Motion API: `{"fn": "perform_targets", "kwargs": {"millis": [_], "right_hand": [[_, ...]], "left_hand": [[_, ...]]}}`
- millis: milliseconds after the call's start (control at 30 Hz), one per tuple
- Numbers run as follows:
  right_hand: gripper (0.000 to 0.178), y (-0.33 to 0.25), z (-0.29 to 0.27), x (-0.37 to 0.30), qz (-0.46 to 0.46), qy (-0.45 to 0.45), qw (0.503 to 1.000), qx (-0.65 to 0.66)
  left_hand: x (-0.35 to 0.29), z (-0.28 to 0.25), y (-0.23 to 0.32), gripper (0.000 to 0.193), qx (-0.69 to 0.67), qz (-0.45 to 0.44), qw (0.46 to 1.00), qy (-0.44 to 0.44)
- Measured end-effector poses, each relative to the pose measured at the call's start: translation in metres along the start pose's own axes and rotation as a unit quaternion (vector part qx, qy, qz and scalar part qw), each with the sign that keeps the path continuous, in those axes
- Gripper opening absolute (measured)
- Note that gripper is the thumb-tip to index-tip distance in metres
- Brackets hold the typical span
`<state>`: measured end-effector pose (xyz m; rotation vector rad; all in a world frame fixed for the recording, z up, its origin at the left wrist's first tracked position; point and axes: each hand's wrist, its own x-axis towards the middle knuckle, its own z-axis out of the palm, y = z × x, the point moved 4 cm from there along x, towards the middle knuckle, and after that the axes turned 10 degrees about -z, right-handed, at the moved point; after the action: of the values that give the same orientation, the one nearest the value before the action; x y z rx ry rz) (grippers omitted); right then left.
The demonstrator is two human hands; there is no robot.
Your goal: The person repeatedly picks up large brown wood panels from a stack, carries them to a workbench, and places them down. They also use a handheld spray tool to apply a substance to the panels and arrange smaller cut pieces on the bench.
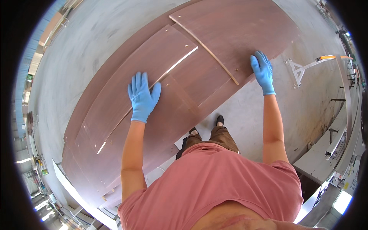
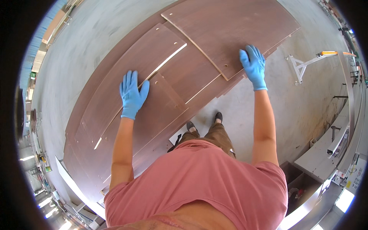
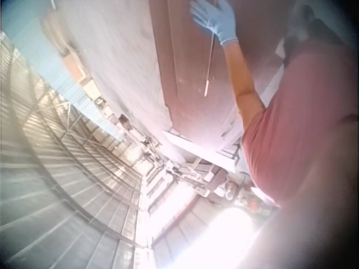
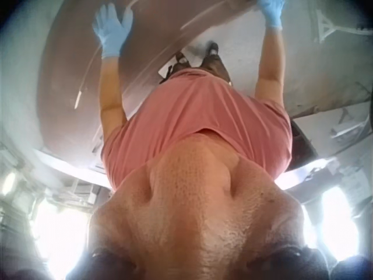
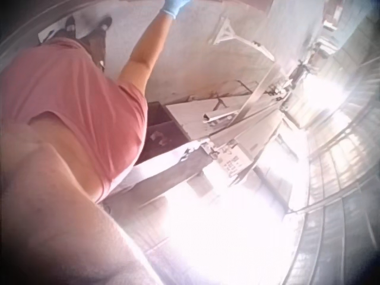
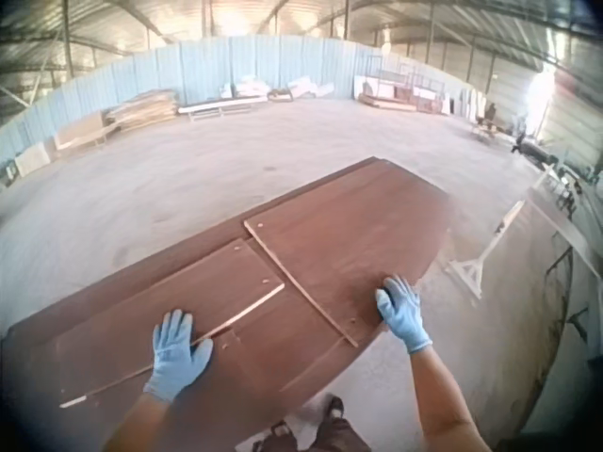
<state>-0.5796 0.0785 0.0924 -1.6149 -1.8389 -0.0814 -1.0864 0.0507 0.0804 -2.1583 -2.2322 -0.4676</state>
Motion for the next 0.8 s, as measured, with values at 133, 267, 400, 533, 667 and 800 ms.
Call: {"fn": "perform_targets", "kwargs": {"millis": [133,267,400,533,667,800], "right_hand": [[0.051,0.007,0.004,0.071,-0.062,0.025,0.992,-0.104],[0.051,0.055,0.055,0.176,-0.046,0.025,0.989,-0.141],[0.066,0.105,0.123,0.250,0.059,-0.007,0.984,-0.165],[0.058,-0.011,0.148,0.240,-0.223,-0.146,0.964,-0.019],[0.040,-0.109,0.092,0.127,-0.282,-0.462,0.680,0.494],[0.031,-0.036,0.021,0.069,-0.168,-0.406,0.723,0.534]], "left_hand": [[0.083,0.012,0.062,0.075,-0.030,0.025,0.994,0.097],[0.167,0.042,0.101,0.080,-0.113,-0.079,0.989,0.048],[0.197,0.053,0.170,0.072,-0.191,-0.024,0.981,0.039],[0.218,0.067,0.176,0.065,-0.290,-0.082,0.952,0.050],[0.253,0.054,0.165,0.067,-0.335,-0.117,0.933,0.066],[0.292,0.059,0.217,0.072,-0.195,-0.034,0.979,0.055]]}}
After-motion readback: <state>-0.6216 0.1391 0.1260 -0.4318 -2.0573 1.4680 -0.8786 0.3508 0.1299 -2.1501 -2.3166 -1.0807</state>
